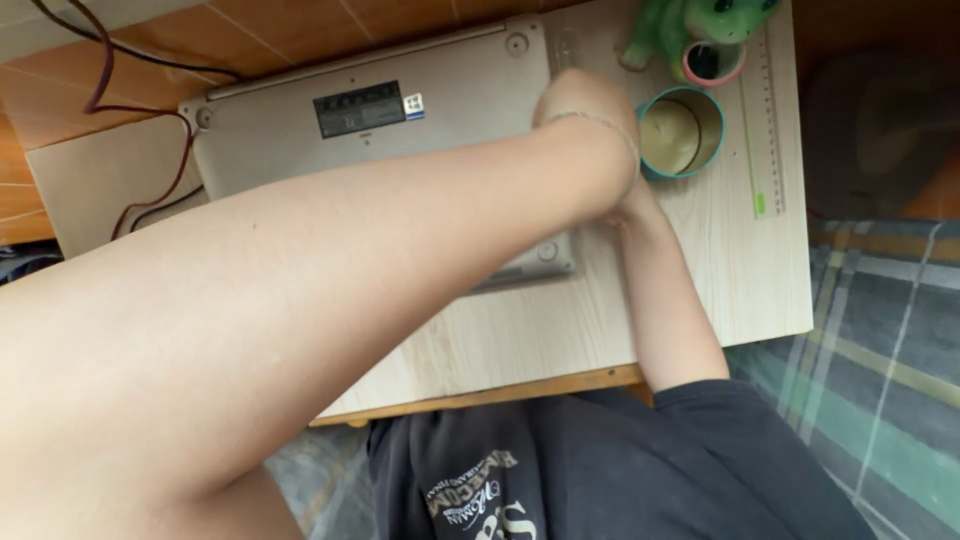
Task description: The person unscrews the laptop chassis, cleans the exterior and interior cover with a brush, and then works on repairing a keyboard key hinge and keycap.
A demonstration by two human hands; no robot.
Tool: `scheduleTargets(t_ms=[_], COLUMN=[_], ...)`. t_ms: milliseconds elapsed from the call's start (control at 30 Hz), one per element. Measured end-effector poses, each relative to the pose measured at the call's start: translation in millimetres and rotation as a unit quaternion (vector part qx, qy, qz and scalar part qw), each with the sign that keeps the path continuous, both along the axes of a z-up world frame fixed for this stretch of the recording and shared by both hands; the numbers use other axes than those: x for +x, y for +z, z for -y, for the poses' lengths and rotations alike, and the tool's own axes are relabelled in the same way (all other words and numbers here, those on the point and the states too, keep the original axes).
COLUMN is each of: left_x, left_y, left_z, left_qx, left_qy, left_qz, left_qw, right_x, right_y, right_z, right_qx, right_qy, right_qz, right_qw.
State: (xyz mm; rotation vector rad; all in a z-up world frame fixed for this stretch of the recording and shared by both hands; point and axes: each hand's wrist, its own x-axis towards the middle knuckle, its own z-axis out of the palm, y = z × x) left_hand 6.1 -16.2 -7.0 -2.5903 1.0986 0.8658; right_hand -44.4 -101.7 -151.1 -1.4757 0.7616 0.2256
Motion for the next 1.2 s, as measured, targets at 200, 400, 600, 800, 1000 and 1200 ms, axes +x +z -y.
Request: scheduleTargets(t_ms=[200,400,600,800,1000,1200], left_x=[-6,6,-9,-9,-12,23], left_y=[-5,31,40,36,82,50], left_z=[-18,-31,-50,-74,-87,-71], left_qx=[-0.026,0.043,-0.166,-0.287,-0.187,-0.126], left_qy=[-0.407,-0.550,-0.155,0.171,0.263,0.113], left_qz=[0.082,0.107,0.081,-0.070,-0.111,-0.042], left_qw=[0.909,0.827,0.971,0.940,0.940,0.985], right_x=[-23,-35,-34,-27,-31,-27], right_y=[-24,-14,8,20,-13,19], right_z=[-1,4,2,-10,-1,-16], right_qx=[0.095,0.135,0.137,0.146,0.172,0.212], right_qy=[0.066,0.094,0.105,0.125,0.122,0.071], right_qz=[0.098,0.149,0.125,0.101,0.127,0.080], right_qw=[0.988,0.975,0.977,0.976,0.969,0.971])
